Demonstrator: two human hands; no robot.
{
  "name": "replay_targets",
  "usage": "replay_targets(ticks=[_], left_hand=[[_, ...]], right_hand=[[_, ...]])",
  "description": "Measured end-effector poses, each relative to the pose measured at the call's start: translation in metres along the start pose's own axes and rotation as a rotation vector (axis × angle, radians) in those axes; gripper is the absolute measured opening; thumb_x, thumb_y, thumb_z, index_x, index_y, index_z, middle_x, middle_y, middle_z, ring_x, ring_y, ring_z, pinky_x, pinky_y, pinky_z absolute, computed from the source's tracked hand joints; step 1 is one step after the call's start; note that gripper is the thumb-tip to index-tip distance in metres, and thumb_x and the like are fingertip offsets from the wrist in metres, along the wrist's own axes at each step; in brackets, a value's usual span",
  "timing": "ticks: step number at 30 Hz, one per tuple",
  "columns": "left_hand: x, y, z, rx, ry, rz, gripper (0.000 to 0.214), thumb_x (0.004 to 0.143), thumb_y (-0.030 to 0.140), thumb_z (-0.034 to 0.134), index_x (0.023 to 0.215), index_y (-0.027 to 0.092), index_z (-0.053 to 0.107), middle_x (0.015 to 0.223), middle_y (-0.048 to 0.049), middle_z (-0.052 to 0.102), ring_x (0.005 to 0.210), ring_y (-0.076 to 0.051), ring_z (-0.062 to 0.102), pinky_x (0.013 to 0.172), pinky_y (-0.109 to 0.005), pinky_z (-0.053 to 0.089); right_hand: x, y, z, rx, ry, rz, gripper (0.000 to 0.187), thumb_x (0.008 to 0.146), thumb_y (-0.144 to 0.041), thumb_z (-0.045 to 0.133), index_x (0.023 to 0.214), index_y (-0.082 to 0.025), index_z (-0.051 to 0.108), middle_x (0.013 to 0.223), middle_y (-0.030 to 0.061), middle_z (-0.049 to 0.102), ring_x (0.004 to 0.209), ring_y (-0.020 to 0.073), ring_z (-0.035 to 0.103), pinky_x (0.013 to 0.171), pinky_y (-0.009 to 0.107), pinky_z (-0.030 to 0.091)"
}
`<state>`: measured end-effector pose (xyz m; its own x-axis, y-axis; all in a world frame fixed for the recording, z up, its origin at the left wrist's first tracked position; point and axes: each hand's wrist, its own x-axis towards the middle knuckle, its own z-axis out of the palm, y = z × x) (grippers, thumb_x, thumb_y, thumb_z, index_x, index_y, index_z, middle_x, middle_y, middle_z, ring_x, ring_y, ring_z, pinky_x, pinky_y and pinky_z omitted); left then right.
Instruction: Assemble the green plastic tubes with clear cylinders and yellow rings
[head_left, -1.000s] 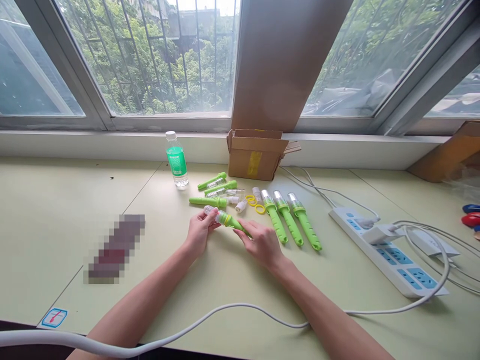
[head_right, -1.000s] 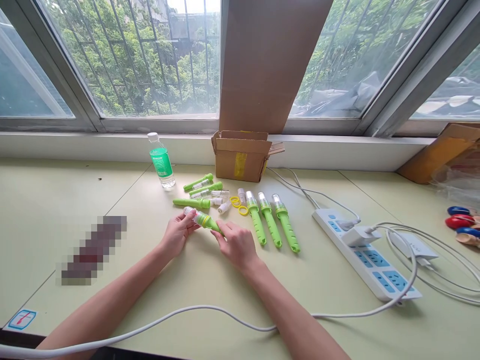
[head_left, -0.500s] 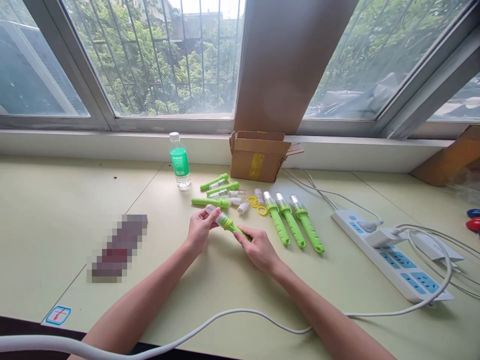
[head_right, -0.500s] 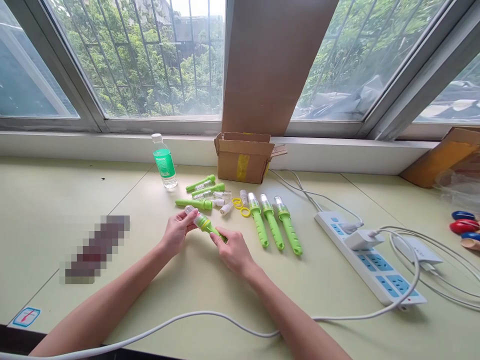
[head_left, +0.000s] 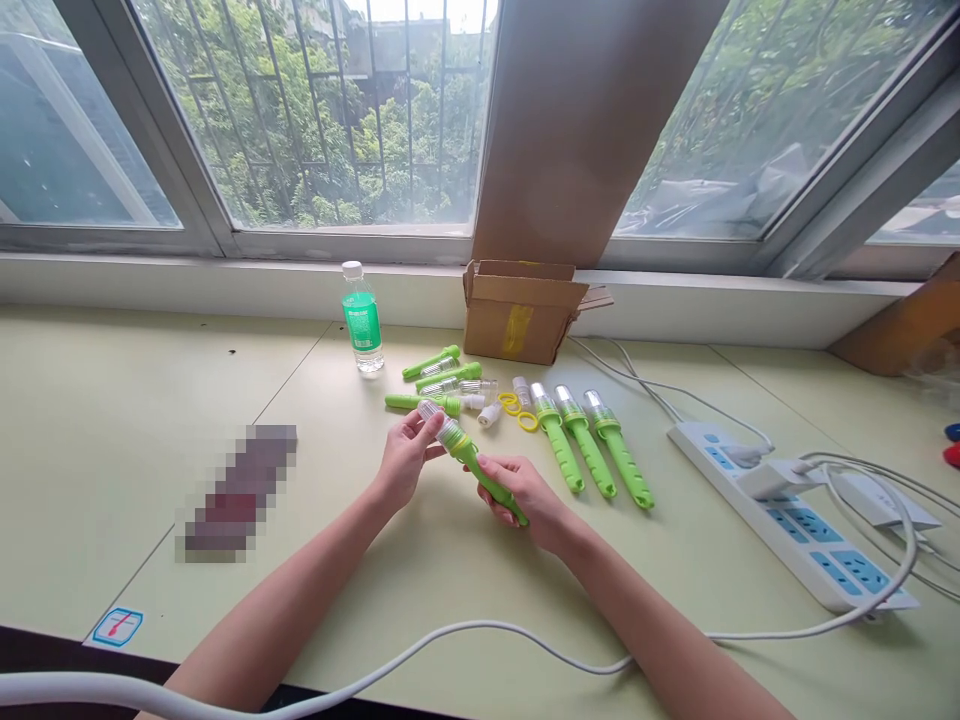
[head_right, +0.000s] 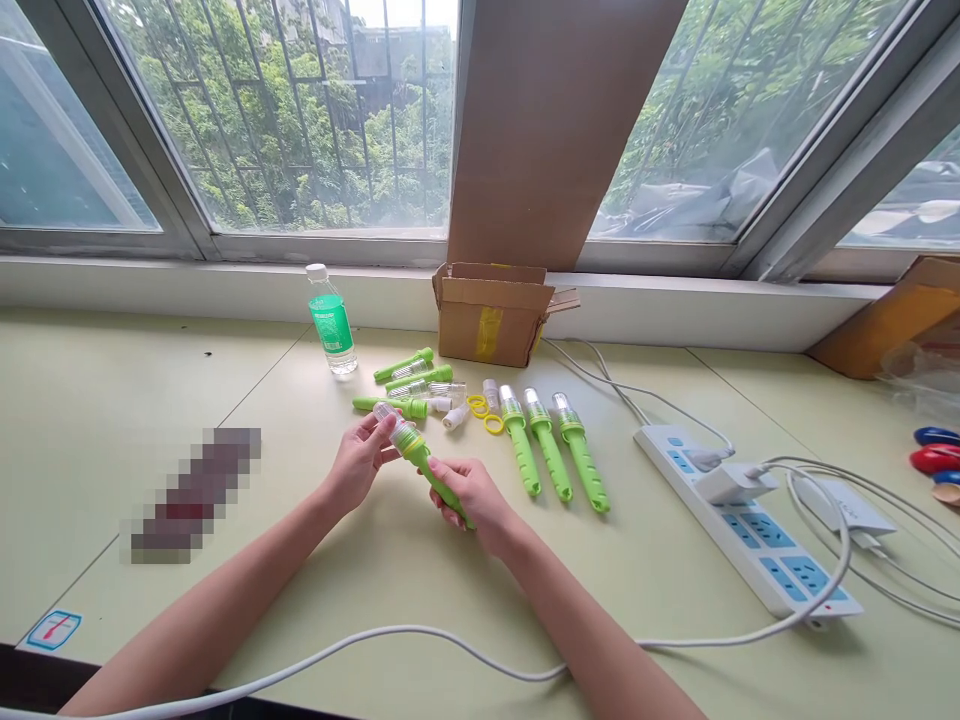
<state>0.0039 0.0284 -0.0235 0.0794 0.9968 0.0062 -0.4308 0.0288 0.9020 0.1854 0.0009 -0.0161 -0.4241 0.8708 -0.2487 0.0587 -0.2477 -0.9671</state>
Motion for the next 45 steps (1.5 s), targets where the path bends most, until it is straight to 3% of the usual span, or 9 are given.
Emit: replay_targets(ticks=[3, 6, 9, 13, 19, 26, 33, 40, 45], left_hand=[[-0.001, -0.002, 0.001, 0.002, -0.026, -0.031, 0.037, 0.079, 0.045, 0.064, 0.102, 0.016, 0.063, 0.098, -0.0082, 0.066, 0.091, -0.021, 0.065, 0.087, -0.041, 0.052], [-0.003, -0.005, 0.003, -0.013, -0.017, -0.027, 0.036, 0.080, 0.045, 0.063, 0.100, 0.015, 0.063, 0.099, -0.0088, 0.067, 0.095, -0.023, 0.065, 0.090, -0.043, 0.050], [-0.003, -0.007, 0.003, -0.029, 0.026, -0.020, 0.036, 0.079, 0.044, 0.064, 0.098, 0.014, 0.064, 0.098, -0.0102, 0.067, 0.096, -0.024, 0.065, 0.091, -0.045, 0.050], [-0.003, -0.006, 0.004, -0.073, 0.037, -0.015, 0.039, 0.075, 0.043, 0.069, 0.098, 0.012, 0.063, 0.098, -0.0124, 0.068, 0.098, -0.026, 0.065, 0.093, -0.046, 0.048], [-0.004, -0.005, 0.004, -0.085, 0.056, -0.032, 0.039, 0.074, 0.041, 0.071, 0.098, 0.012, 0.064, 0.100, -0.0119, 0.069, 0.096, -0.025, 0.067, 0.094, -0.045, 0.048], [-0.004, -0.006, 0.003, -0.089, 0.080, -0.050, 0.040, 0.073, 0.044, 0.071, 0.096, 0.013, 0.065, 0.097, -0.0102, 0.070, 0.091, -0.023, 0.068, 0.093, -0.043, 0.049], [-0.002, -0.003, 0.002, -0.074, 0.119, -0.059, 0.036, 0.072, 0.042, 0.072, 0.090, 0.012, 0.065, 0.090, -0.0081, 0.070, 0.087, -0.020, 0.067, 0.091, -0.041, 0.050], [-0.003, -0.004, 0.001, -0.018, 0.106, -0.069, 0.034, 0.072, 0.044, 0.071, 0.080, 0.011, 0.065, 0.080, -0.0064, 0.068, 0.080, -0.019, 0.067, 0.087, -0.041, 0.052], [-0.002, -0.003, 0.001, 0.026, 0.127, -0.063, 0.037, 0.069, 0.045, 0.073, 0.077, 0.011, 0.064, 0.076, -0.0069, 0.068, 0.077, -0.019, 0.067, 0.082, -0.040, 0.054]], right_hand=[[0.004, 0.007, 0.004, -0.295, 0.202, -0.199, 0.043, 0.085, -0.054, 0.050, 0.065, -0.017, 0.057, 0.052, -0.0027, 0.046, 0.038, 0.0076, 0.037, 0.039, 0.022, 0.025], [0.006, 0.014, 0.003, -0.605, 0.376, -0.416, 0.034, 0.087, -0.048, 0.050, 0.086, -0.019, 0.069, 0.062, 0.0004, 0.058, 0.052, 0.0131, 0.049, 0.050, 0.024, 0.036], [0.007, 0.020, -0.001, -0.849, 0.488, -0.564, 0.033, 0.088, -0.041, 0.052, 0.108, -0.021, 0.068, 0.080, 0.0047, 0.067, 0.066, 0.0171, 0.058, 0.061, 0.026, 0.041], [0.008, 0.026, -0.002, -1.063, 0.615, -0.610, 0.035, 0.088, -0.038, 0.053, 0.117, -0.022, 0.066, 0.078, 0.0039, 0.067, 0.057, 0.0139, 0.056, 0.056, 0.024, 0.038], [0.009, 0.026, -0.003, -1.196, 0.756, -0.693, 0.031, 0.089, -0.035, 0.053, 0.115, -0.024, 0.068, 0.082, 0.0059, 0.067, 0.068, 0.0160, 0.059, 0.058, 0.025, 0.036], [0.007, 0.023, -0.006, -1.322, 0.724, -0.697, 0.033, 0.092, -0.033, 0.048, 0.118, -0.024, 0.066, 0.083, 0.0087, 0.067, 0.073, 0.0188, 0.058, 0.063, 0.028, 0.036], [0.007, 0.024, -0.002, -1.333, 0.590, -0.644, 0.039, 0.094, -0.035, 0.043, 0.122, -0.016, 0.063, 0.078, 0.0107, 0.067, 0.070, 0.0197, 0.058, 0.059, 0.028, 0.032], [0.005, 0.021, 0.003, -1.140, 0.527, -0.473, 0.040, 0.090, -0.038, 0.046, 0.119, -0.016, 0.063, 0.084, 0.0099, 0.068, 0.062, 0.0176, 0.055, 0.055, 0.027, 0.032], [0.004, 0.013, 0.005, -0.737, 0.366, -0.311, 0.035, 0.087, -0.046, 0.050, 0.103, -0.022, 0.069, 0.067, 0.0004, 0.061, 0.053, 0.0129, 0.042, 0.051, 0.025, 0.029]])
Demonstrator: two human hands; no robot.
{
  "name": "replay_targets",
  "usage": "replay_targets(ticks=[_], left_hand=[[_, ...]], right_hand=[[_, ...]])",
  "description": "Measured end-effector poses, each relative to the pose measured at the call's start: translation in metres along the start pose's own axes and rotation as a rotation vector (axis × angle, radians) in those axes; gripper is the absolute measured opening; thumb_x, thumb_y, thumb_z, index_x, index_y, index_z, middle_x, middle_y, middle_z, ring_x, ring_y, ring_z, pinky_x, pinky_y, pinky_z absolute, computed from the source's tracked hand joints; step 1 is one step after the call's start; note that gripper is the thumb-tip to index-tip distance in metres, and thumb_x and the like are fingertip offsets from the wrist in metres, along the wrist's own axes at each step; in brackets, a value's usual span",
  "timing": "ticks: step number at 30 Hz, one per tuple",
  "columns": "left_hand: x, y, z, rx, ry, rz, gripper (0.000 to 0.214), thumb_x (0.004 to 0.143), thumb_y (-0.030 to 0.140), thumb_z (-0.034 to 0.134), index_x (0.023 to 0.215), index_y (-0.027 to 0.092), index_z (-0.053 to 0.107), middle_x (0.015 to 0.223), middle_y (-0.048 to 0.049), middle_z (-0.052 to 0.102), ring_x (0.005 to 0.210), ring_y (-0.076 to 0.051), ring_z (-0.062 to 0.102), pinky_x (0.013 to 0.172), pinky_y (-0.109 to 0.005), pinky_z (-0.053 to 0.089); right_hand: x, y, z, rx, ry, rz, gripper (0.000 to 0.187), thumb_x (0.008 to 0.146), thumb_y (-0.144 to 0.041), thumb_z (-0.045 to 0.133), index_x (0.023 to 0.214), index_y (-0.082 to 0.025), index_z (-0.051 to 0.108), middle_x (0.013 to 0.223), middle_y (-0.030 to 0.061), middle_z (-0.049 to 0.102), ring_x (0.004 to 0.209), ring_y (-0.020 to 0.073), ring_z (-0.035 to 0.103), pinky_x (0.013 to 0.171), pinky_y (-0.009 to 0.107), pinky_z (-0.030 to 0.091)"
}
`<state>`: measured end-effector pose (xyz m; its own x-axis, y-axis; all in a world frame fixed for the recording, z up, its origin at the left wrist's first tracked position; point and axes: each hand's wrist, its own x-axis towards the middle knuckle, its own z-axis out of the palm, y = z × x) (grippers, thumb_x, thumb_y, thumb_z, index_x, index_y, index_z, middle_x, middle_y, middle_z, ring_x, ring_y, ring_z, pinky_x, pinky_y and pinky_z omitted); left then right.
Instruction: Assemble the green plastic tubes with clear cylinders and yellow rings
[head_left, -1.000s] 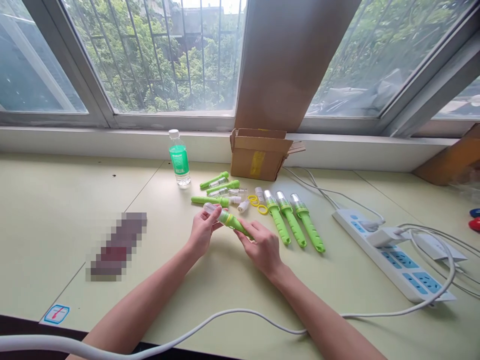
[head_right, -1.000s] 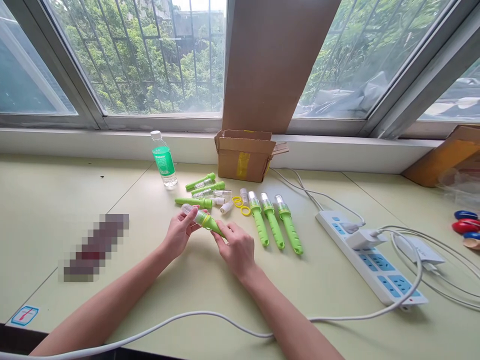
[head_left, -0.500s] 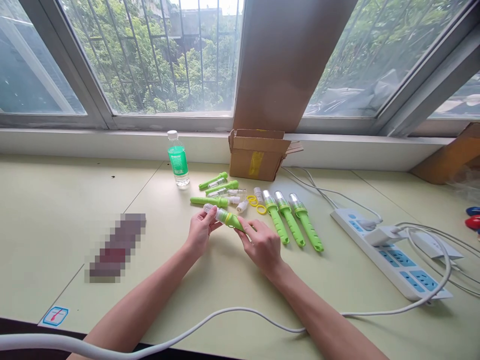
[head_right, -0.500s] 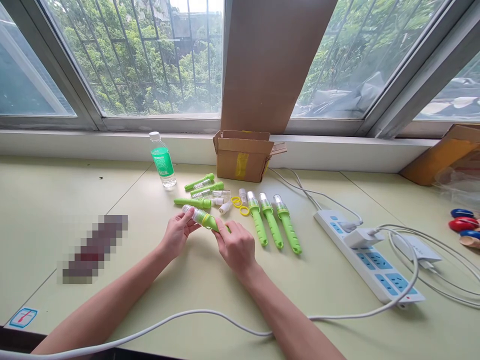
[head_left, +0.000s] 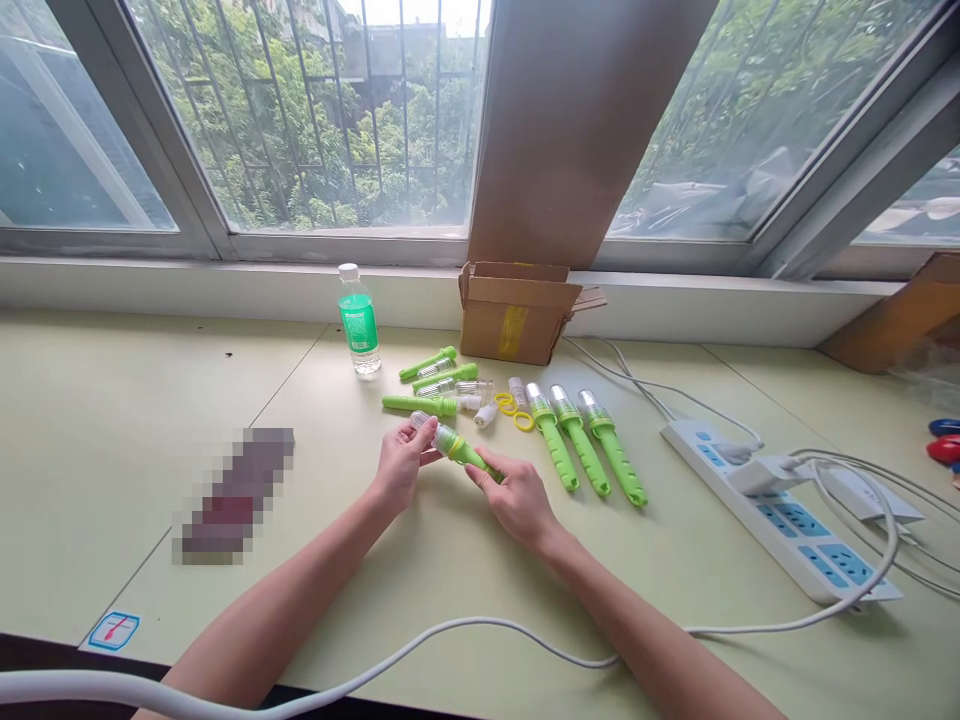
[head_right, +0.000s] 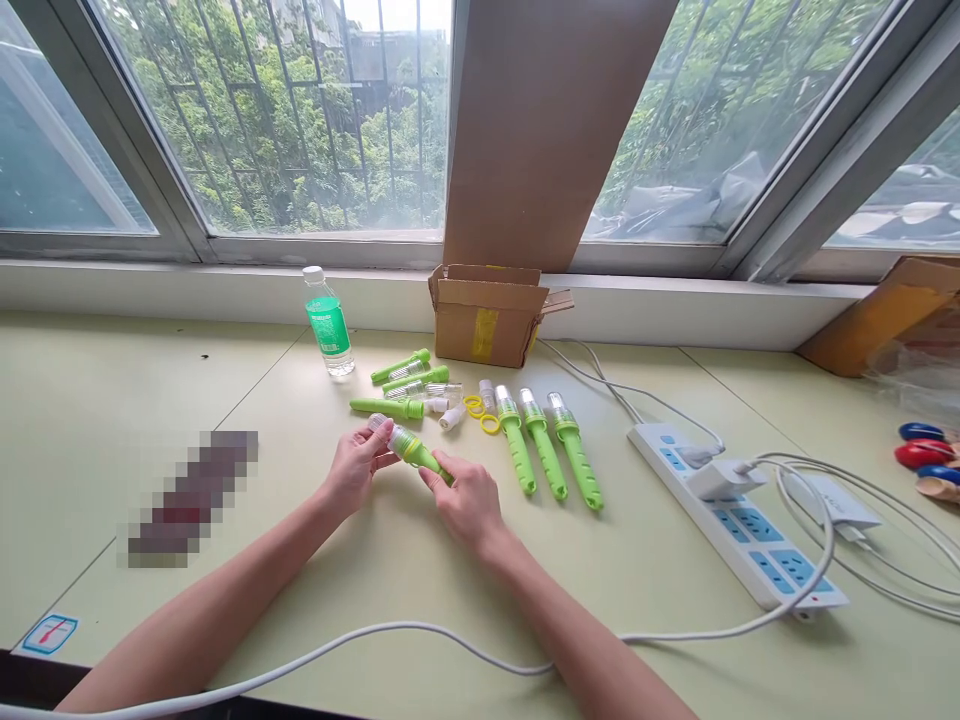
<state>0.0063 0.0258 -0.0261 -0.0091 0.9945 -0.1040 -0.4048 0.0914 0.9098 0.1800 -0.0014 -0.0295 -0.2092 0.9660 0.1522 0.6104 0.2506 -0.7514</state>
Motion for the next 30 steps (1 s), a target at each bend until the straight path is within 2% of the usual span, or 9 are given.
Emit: replay_targets(ticks=[6, 8, 11, 13, 16, 19, 21, 25, 30], left_hand=[[0.000, 0.003, 0.000, 0.001, -0.048, 0.041, 0.036, 0.068, 0.043, 0.075, 0.082, 0.012, 0.064, 0.077, -0.0059, 0.068, 0.075, -0.020, 0.067, 0.075, -0.037, 0.055], [0.000, 0.006, -0.001, -0.005, -0.105, 0.062, 0.037, 0.068, 0.043, 0.074, 0.087, 0.013, 0.064, 0.081, -0.0073, 0.069, 0.077, -0.020, 0.067, 0.074, -0.037, 0.055], [-0.001, 0.011, -0.001, -0.018, -0.183, 0.091, 0.038, 0.070, 0.042, 0.073, 0.093, 0.013, 0.064, 0.091, -0.0102, 0.069, 0.084, -0.023, 0.067, 0.076, -0.038, 0.055], [0.000, 0.012, 0.000, -0.023, -0.193, 0.104, 0.038, 0.072, 0.042, 0.072, 0.097, 0.014, 0.064, 0.096, -0.0110, 0.069, 0.089, -0.024, 0.067, 0.079, -0.038, 0.054], [0.000, 0.008, 0.001, -0.012, -0.167, 0.101, 0.039, 0.075, 0.043, 0.069, 0.102, 0.015, 0.064, 0.100, -0.0105, 0.069, 0.095, -0.024, 0.065, 0.085, -0.040, 0.052], [-0.001, 0.002, 0.003, -0.010, -0.140, 0.073, 0.039, 0.074, 0.045, 0.069, 0.098, 0.015, 0.066, 0.102, -0.0102, 0.069, 0.096, -0.024, 0.066, 0.090, -0.042, 0.050], [-0.001, -0.001, 0.004, -0.031, -0.120, 0.057, 0.040, 0.073, 0.047, 0.069, 0.096, 0.014, 0.067, 0.100, -0.0102, 0.069, 0.093, -0.024, 0.067, 0.092, -0.043, 0.049], [0.000, -0.003, 0.003, -0.073, -0.100, 0.042, 0.040, 0.072, 0.046, 0.071, 0.094, 0.013, 0.066, 0.093, -0.0095, 0.070, 0.091, -0.023, 0.067, 0.091, -0.043, 0.050], [0.002, 0.000, -0.001, -0.055, -0.112, 0.026, 0.037, 0.071, 0.044, 0.072, 0.086, 0.011, 0.065, 0.084, -0.0087, 0.070, 0.086, -0.023, 0.068, 0.085, -0.040, 0.052]], right_hand=[[0.007, -0.003, -0.016, 0.614, -0.319, 0.301, 0.041, 0.075, -0.057, 0.061, 0.071, -0.016, 0.060, 0.055, -0.0032, 0.043, 0.043, 0.0072, 0.029, 0.042, 0.023, 0.019], [0.008, -0.005, -0.023, 0.786, -0.480, 0.442, 0.040, 0.074, -0.055, 0.062, 0.080, -0.016, 0.061, 0.057, -0.0020, 0.048, 0.041, 0.0062, 0.028, 0.040, 0.022, 0.016], [0.007, -0.008, -0.027, 0.922, -0.555, 0.486, 0.037, 0.076, -0.052, 0.062, 0.087, -0.016, 0.060, 0.058, -0.0023, 0.047, 0.041, 0.0052, 0.027, 0.040, 0.020, 0.015], [0.006, -0.008, -0.025, 0.885, -0.504, 0.414, 0.037, 0.078, -0.053, 0.060, 0.082, -0.016, 0.061, 0.059, -0.0016, 0.048, 0.042, 0.0056, 0.030, 0.040, 0.021, 0.016], [0.005, -0.003, -0.016, 0.606, -0.294, 0.226, 0.042, 0.082, -0.056, 0.053, 0.077, -0.016, 0.064, 0.058, 0.0001, 0.050, 0.044, 0.0089, 0.037, 0.042, 0.023, 0.024], [0.005, 0.006, -0.010, 0.140, 0.046, -0.016, 0.038, 0.084, -0.049, 0.054, 0.101, -0.019, 0.069, 0.076, 0.0054, 0.064, 0.063, 0.0172, 0.053, 0.054, 0.026, 0.036], [0.004, 0.011, -0.007, -0.147, 0.174, -0.119, 0.039, 0.086, -0.044, 0.052, 0.114, -0.020, 0.066, 0.085, 0.0081, 0.067, 0.069, 0.0195, 0.056, 0.058, 0.028, 0.036], [0.002, 0.015, -0.004, -0.429, 0.243, -0.224, 0.039, 0.090, -0.037, 0.048, 0.120, -0.019, 0.064, 0.084, 0.0103, 0.068, 0.069, 0.0198, 0.057, 0.056, 0.028, 0.032], [-0.001, 0.006, -0.001, -0.265, 0.156, -0.158, 0.039, 0.088, -0.040, 0.050, 0.118, -0.019, 0.064, 0.087, 0.0093, 0.068, 0.068, 0.0196, 0.056, 0.059, 0.028, 0.034]])
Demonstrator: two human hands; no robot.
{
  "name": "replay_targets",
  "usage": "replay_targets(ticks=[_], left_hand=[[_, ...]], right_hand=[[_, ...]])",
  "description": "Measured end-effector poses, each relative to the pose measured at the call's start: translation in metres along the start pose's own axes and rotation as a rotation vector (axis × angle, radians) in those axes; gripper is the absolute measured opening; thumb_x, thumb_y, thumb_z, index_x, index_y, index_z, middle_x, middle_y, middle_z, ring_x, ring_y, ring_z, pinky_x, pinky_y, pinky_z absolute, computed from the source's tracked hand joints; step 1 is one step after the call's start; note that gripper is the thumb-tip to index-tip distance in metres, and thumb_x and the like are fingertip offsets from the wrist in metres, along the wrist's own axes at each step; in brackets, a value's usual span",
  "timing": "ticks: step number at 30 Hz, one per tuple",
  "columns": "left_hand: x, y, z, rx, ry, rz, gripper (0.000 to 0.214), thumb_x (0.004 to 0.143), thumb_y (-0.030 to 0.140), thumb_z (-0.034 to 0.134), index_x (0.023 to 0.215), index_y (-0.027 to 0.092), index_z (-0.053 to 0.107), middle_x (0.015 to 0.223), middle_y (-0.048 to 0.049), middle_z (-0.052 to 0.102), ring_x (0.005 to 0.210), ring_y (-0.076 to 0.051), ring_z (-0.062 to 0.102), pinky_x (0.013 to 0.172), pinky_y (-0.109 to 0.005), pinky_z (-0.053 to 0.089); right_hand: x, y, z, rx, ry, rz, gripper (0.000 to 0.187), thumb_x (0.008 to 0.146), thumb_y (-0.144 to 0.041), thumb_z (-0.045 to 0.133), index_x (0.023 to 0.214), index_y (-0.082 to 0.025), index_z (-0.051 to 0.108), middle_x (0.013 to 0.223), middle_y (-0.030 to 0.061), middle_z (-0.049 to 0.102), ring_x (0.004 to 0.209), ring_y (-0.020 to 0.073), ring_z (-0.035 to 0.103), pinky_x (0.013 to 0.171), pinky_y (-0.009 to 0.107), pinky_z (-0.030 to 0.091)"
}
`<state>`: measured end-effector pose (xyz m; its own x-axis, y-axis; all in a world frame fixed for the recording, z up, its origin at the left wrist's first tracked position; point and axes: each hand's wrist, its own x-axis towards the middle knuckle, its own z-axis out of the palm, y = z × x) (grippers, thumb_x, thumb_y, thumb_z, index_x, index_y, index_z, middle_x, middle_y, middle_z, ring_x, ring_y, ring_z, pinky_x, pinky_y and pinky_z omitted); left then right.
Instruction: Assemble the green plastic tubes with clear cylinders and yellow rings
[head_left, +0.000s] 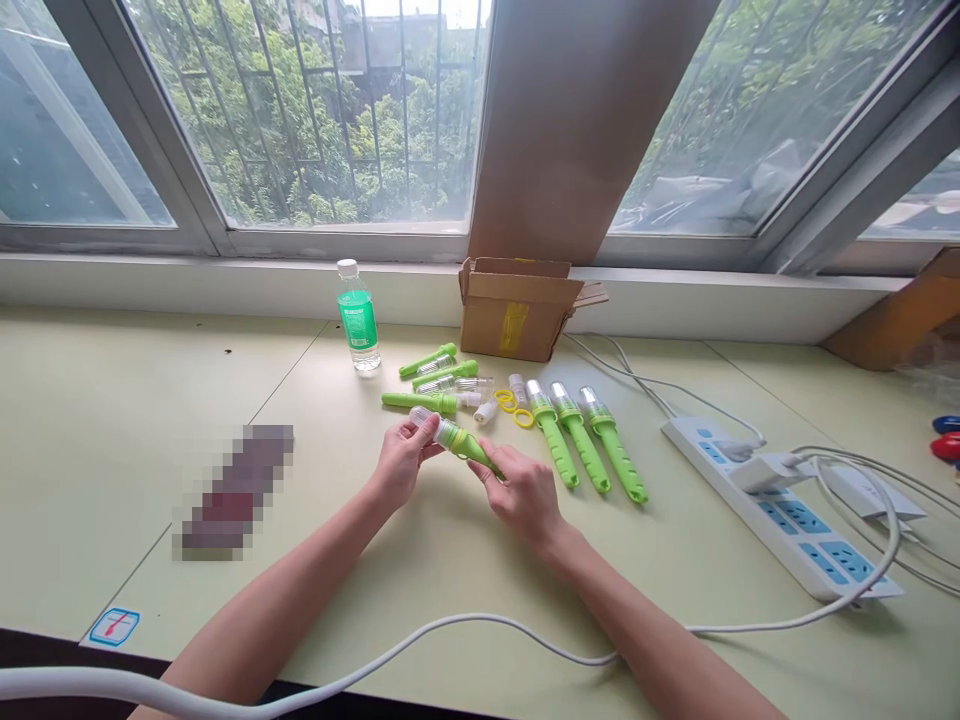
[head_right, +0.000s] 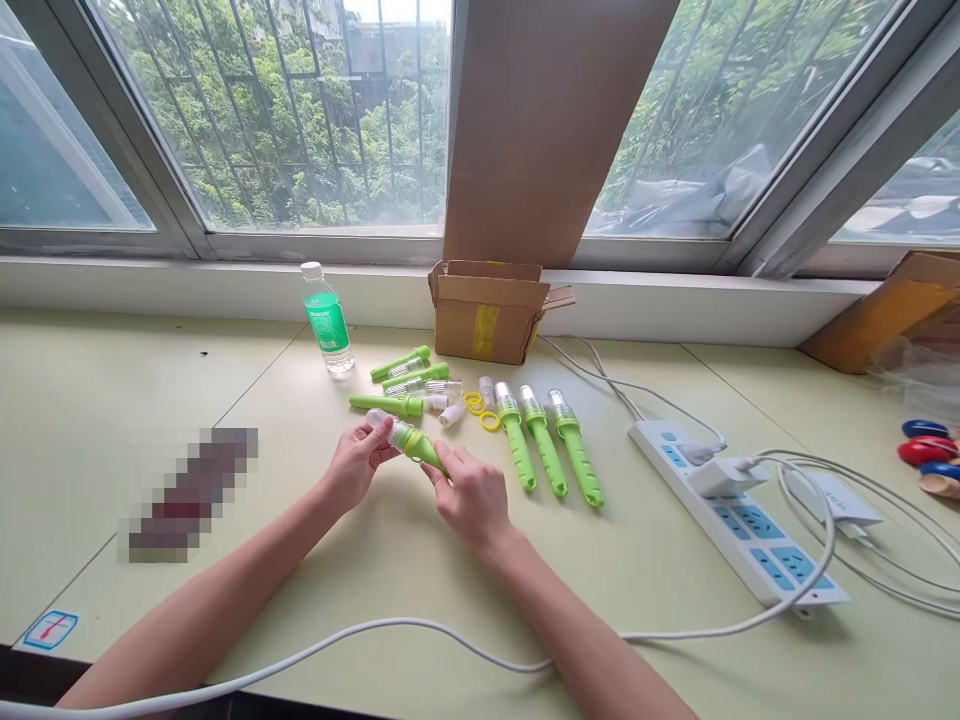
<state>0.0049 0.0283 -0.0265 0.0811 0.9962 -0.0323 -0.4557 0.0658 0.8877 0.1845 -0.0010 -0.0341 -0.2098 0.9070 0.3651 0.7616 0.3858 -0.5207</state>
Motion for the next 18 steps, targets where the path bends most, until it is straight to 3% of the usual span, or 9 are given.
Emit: replay_targets(ticks=[3, 6, 8, 11, 14, 18], left_hand=[[0.000, 0.002, -0.001, 0.031, 0.005, 0.004, 0.035, 0.071, 0.042, 0.073, 0.084, 0.011, 0.064, 0.081, -0.0081, 0.070, 0.083, -0.022, 0.068, 0.081, -0.038, 0.054], [-0.001, 0.006, 0.000, 0.049, -0.048, 0.015, 0.034, 0.072, 0.041, 0.072, 0.086, 0.011, 0.064, 0.082, -0.0090, 0.070, 0.081, -0.023, 0.068, 0.077, -0.038, 0.054], [-0.002, 0.010, 0.001, 0.049, -0.096, 0.025, 0.032, 0.074, 0.040, 0.070, 0.087, 0.011, 0.064, 0.085, -0.0101, 0.070, 0.081, -0.023, 0.067, 0.076, -0.037, 0.055], [-0.004, 0.014, 0.002, 0.034, -0.139, 0.040, 0.031, 0.075, 0.039, 0.070, 0.089, 0.012, 0.063, 0.089, -0.0111, 0.070, 0.084, -0.024, 0.067, 0.076, -0.037, 0.055], [-0.003, 0.014, 0.001, 0.019, -0.128, 0.044, 0.033, 0.074, 0.039, 0.071, 0.092, 0.012, 0.063, 0.091, -0.0116, 0.070, 0.088, -0.025, 0.067, 0.078, -0.039, 0.054], [-0.001, 0.008, 0.000, 0.024, -0.097, 0.030, 0.038, 0.076, 0.041, 0.069, 0.101, 0.013, 0.064, 0.098, -0.0117, 0.069, 0.093, -0.025, 0.066, 0.085, -0.041, 0.052]], right_hand=[[0.002, -0.007, -0.005, 0.346, -0.131, 0.151, 0.034, 0.085, -0.047, 0.052, 0.100, -0.020, 0.069, 0.072, 0.0036, 0.063, 0.059, 0.0159, 0.049, 0.055, 0.027, 0.034], [0.007, -0.008, -0.014, 0.785, -0.380, 0.340, 0.037, 0.081, -0.053, 0.055, 0.078, -0.017, 0.064, 0.055, -0.0016, 0.045, 0.048, 0.0097, 0.033, 0.045, 0.024, 0.024], [0.010, -0.007, -0.022, 1.024, -0.577, 0.511, 0.037, 0.078, -0.053, 0.060, 0.076, -0.015, 0.060, 0.056, -0.0020, 0.043, 0.046, 0.0072, 0.029, 0.042, 0.022, 0.017], [0.011, -0.008, -0.029, 1.210, -0.718, 0.662, 0.033, 0.079, -0.049, 0.059, 0.088, -0.017, 0.059, 0.058, -0.0027, 0.045, 0.042, 0.0044, 0.023, 0.041, 0.021, 0.012], [0.010, -0.011, -0.027, 1.202, -0.684, 0.620, 0.035, 0.080, -0.050, 0.057, 0.090, -0.016, 0.060, 0.058, -0.0026, 0.045, 0.041, 0.0046, 0.024, 0.041, 0.021, 0.013], [0.007, -0.011, -0.014, 0.809, -0.363, 0.357, 0.040, 0.084, -0.053, 0.051, 0.084, -0.015, 0.066, 0.055, -0.0015, 0.046, 0.043, 0.0087, 0.035, 0.042, 0.023, 0.024]])
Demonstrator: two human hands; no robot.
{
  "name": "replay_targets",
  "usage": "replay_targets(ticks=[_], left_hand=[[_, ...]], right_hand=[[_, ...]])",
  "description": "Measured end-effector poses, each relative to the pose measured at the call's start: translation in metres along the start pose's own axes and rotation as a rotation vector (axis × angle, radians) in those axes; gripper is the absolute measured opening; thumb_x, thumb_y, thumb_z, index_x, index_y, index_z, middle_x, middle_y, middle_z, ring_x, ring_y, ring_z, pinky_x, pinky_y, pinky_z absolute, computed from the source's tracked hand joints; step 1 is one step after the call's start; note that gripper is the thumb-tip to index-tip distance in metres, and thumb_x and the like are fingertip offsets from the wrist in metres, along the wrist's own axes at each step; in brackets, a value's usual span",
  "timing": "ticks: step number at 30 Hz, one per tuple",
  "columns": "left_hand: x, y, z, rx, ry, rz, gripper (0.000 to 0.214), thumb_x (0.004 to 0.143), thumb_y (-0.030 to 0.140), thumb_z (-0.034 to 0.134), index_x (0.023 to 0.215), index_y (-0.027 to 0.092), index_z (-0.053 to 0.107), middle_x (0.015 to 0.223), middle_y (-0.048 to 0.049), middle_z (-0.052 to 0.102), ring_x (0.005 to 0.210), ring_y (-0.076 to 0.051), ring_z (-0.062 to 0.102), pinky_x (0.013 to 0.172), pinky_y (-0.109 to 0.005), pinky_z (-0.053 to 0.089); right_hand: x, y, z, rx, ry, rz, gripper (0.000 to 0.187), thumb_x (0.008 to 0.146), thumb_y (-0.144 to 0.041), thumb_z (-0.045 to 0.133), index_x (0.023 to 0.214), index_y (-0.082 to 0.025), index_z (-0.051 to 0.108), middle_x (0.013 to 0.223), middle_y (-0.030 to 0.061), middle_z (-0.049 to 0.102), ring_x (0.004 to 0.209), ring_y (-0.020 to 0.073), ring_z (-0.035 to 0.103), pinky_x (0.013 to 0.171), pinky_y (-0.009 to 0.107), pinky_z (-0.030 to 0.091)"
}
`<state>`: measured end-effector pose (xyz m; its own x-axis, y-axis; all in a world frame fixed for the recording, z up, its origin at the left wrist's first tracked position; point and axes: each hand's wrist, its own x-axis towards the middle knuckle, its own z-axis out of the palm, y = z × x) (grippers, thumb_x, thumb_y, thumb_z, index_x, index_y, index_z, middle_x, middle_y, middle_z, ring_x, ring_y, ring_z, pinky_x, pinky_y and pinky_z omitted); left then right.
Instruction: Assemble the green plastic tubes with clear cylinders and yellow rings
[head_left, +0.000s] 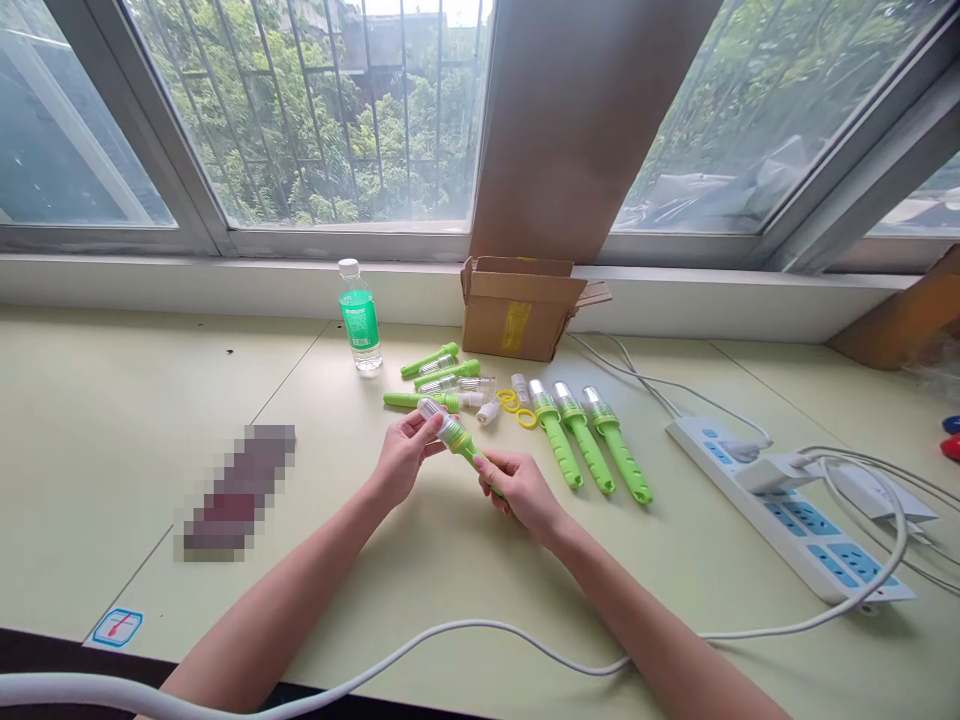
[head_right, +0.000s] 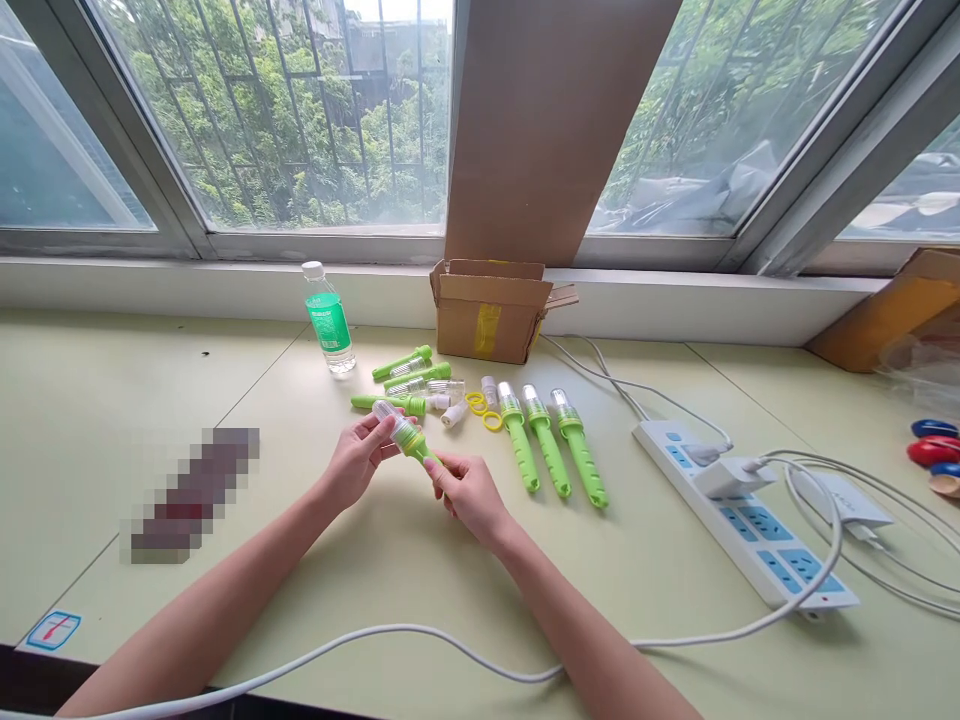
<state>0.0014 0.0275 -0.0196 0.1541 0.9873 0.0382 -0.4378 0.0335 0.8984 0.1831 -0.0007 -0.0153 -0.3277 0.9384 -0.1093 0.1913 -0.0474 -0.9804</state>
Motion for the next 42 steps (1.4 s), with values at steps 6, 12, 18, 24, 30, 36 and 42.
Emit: replay_targets(ticks=[6, 12, 18, 24, 30, 36, 42], left_hand=[[0.000, -0.009, 0.000, -0.027, 0.061, -0.014, 0.034, 0.078, 0.041, 0.067, 0.098, 0.013, 0.065, 0.098, -0.0102, 0.069, 0.095, -0.023, 0.065, 0.089, -0.041, 0.050], [0.000, -0.003, 0.000, -0.029, 0.053, -0.009, 0.030, 0.076, 0.038, 0.070, 0.089, 0.011, 0.065, 0.089, -0.0093, 0.070, 0.087, -0.021, 0.067, 0.085, -0.037, 0.051], [-0.001, 0.001, 0.002, 0.020, 0.065, -0.029, 0.033, 0.073, 0.040, 0.072, 0.084, 0.010, 0.063, 0.081, -0.0085, 0.070, 0.078, -0.021, 0.067, 0.075, -0.036, 0.053], [-0.001, 0.001, 0.002, 0.050, 0.052, -0.015, 0.034, 0.072, 0.042, 0.072, 0.083, 0.011, 0.062, 0.080, -0.0088, 0.069, 0.076, -0.021, 0.067, 0.071, -0.035, 0.054], [-0.001, -0.003, 0.001, 0.082, 0.063, 0.025, 0.033, 0.077, 0.042, 0.067, 0.091, 0.012, 0.062, 0.090, -0.0099, 0.069, 0.082, -0.021, 0.066, 0.077, -0.037, 0.053], [-0.004, -0.004, 0.003, 0.102, 0.048, 0.027, 0.037, 0.082, 0.047, 0.060, 0.099, 0.014, 0.061, 0.098, -0.0114, 0.068, 0.093, -0.024, 0.065, 0.081, -0.038, 0.052], [-0.011, -0.004, 0.012, 0.135, -0.120, -0.021, 0.037, 0.085, 0.047, 0.055, 0.104, 0.015, 0.059, 0.106, -0.0117, 0.065, 0.096, -0.024, 0.065, 0.083, -0.038, 0.051]], right_hand=[[0.004, 0.021, 0.002, -0.785, 0.453, -0.395, 0.037, 0.086, -0.039, 0.052, 0.115, -0.020, 0.066, 0.080, 0.0066, 0.067, 0.063, 0.0175, 0.055, 0.055, 0.026, 0.034], [-0.002, 0.013, 0.008, -0.736, 0.370, -0.371, 0.036, 0.088, -0.037, 0.049, 0.114, -0.019, 0.065, 0.075, 0.0050, 0.065, 0.062, 0.0164, 0.053, 0.055, 0.025, 0.033], [-0.004, 0.002, 0.008, -0.167, 0.073, -0.135, 0.030, 0.085, -0.045, 0.052, 0.082, -0.018, 0.065, 0.055, -0.0039, 0.040, 0.050, 0.0097, 0.032, 0.048, 0.023, 0.025], [-0.003, -0.001, 0.003, 0.223, -0.132, 0.156, 0.037, 0.077, -0.053, 0.060, 0.077, -0.016, 0.058, 0.054, -0.0045, 0.041, 0.044, 0.0067, 0.027, 0.039, 0.022, 0.016], [-0.002, -0.003, 0.004, 0.205, -0.122, 0.082, 0.038, 0.078, -0.054, 0.060, 0.081, -0.016, 0.061, 0.052, -0.0056, 0.041, 0.041, 0.0056, 0.027, 0.038, 0.021, 0.019], [0.001, 0.006, 0.011, 0.122, -0.053, -0.012, 0.036, 0.081, -0.051, 0.056, 0.088, -0.016, 0.065, 0.056, -0.0041, 0.045, 0.039, 0.0068, 0.035, 0.038, 0.022, 0.027], [0.004, 0.012, 0.011, 0.063, 0.125, -0.140, 0.035, 0.082, -0.047, 0.056, 0.098, -0.016, 0.065, 0.061, -0.0025, 0.048, 0.042, 0.0077, 0.038, 0.040, 0.022, 0.032]])
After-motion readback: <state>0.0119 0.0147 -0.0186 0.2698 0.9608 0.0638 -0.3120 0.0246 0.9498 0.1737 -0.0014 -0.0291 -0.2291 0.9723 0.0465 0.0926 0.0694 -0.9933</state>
